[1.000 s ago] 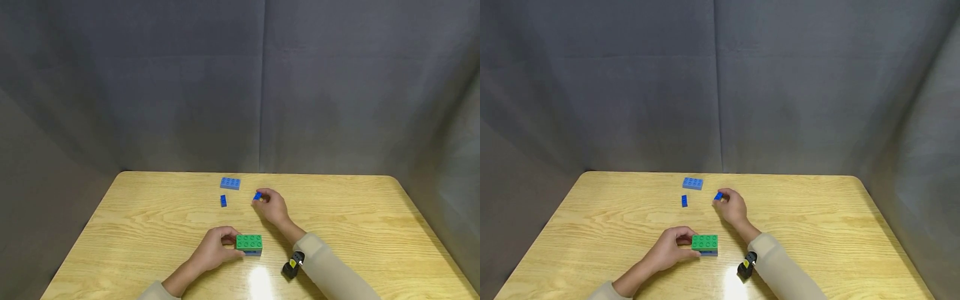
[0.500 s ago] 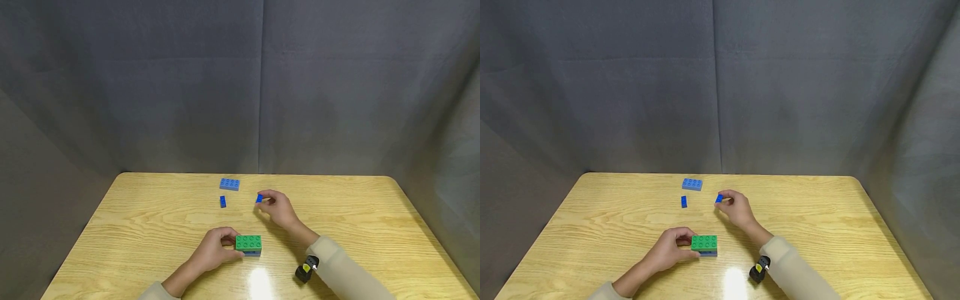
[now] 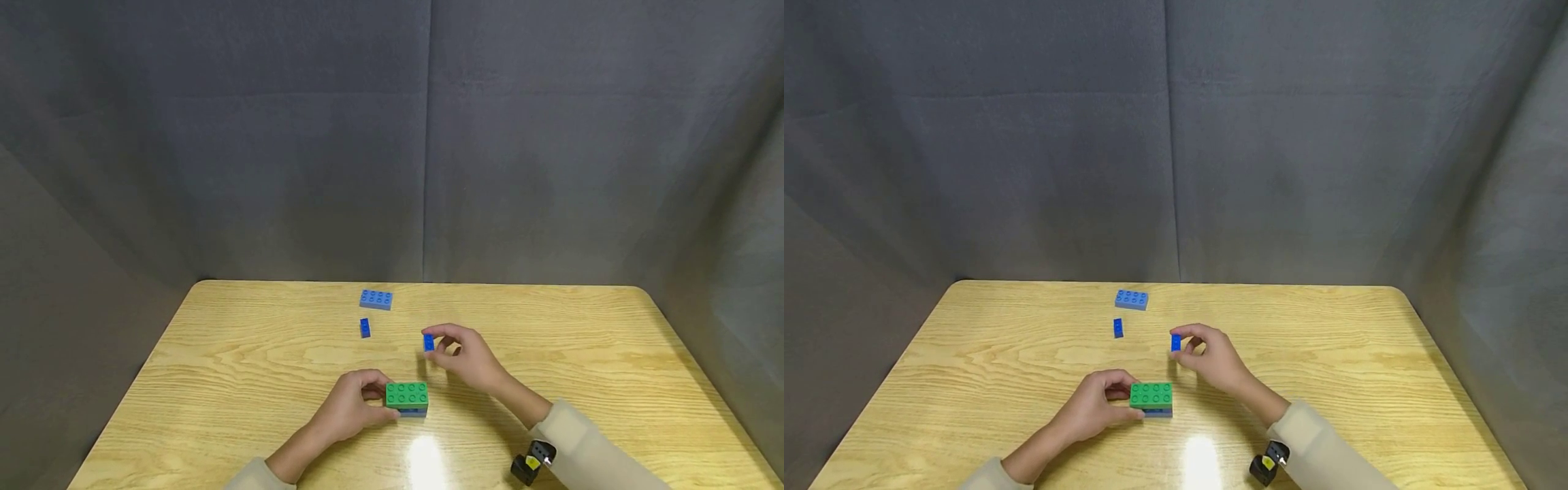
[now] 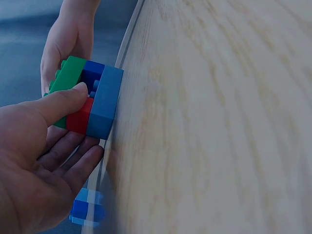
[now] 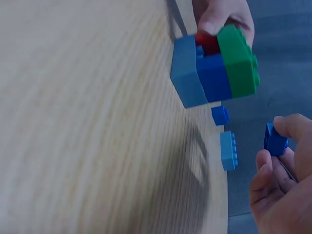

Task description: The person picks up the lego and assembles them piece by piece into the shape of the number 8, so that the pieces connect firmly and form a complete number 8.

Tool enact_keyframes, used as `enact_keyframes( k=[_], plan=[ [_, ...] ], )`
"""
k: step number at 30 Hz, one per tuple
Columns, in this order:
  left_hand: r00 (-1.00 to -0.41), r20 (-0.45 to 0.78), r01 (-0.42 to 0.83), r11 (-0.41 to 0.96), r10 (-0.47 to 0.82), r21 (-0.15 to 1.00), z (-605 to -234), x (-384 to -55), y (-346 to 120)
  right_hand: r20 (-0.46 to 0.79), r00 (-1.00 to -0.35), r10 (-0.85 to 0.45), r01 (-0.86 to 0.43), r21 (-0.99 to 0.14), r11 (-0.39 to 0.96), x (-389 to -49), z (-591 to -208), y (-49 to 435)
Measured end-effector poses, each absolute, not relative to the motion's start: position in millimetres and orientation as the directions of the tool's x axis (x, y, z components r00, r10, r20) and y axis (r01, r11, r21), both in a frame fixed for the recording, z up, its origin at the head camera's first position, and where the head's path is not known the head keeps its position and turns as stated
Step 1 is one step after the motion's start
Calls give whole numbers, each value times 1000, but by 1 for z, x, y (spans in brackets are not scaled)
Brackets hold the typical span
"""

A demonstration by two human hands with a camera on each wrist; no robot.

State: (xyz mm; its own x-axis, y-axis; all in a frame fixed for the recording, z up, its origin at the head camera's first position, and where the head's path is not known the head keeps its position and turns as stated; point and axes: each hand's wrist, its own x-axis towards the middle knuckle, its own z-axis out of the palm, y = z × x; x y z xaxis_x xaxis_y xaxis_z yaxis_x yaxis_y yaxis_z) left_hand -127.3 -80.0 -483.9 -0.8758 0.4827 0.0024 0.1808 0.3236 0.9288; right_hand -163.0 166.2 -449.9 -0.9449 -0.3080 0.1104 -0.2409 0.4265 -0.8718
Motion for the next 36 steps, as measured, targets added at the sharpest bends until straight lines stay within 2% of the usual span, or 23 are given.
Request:
enact_keyframes(
  k=[5,10,21,36],
  plan=[
    [-875,6,185,324,484,928,-485,-128,-80,109,-932,-347,-255,-876,410,-141,-425,164],
    [-875,1,177,319,485,931,-484,-128,-80,110,-918,-381,-269,-878,396,-127,-417,164],
    [-871,5,186,321,491,929,-485,-128,-80,139,-898,-418,-296,-893,338,-120,-452,169],
    [-877,-22,152,320,479,935,-481,-126,-78,127,-900,-417,-263,-920,289,-111,-461,163]
  ],
)
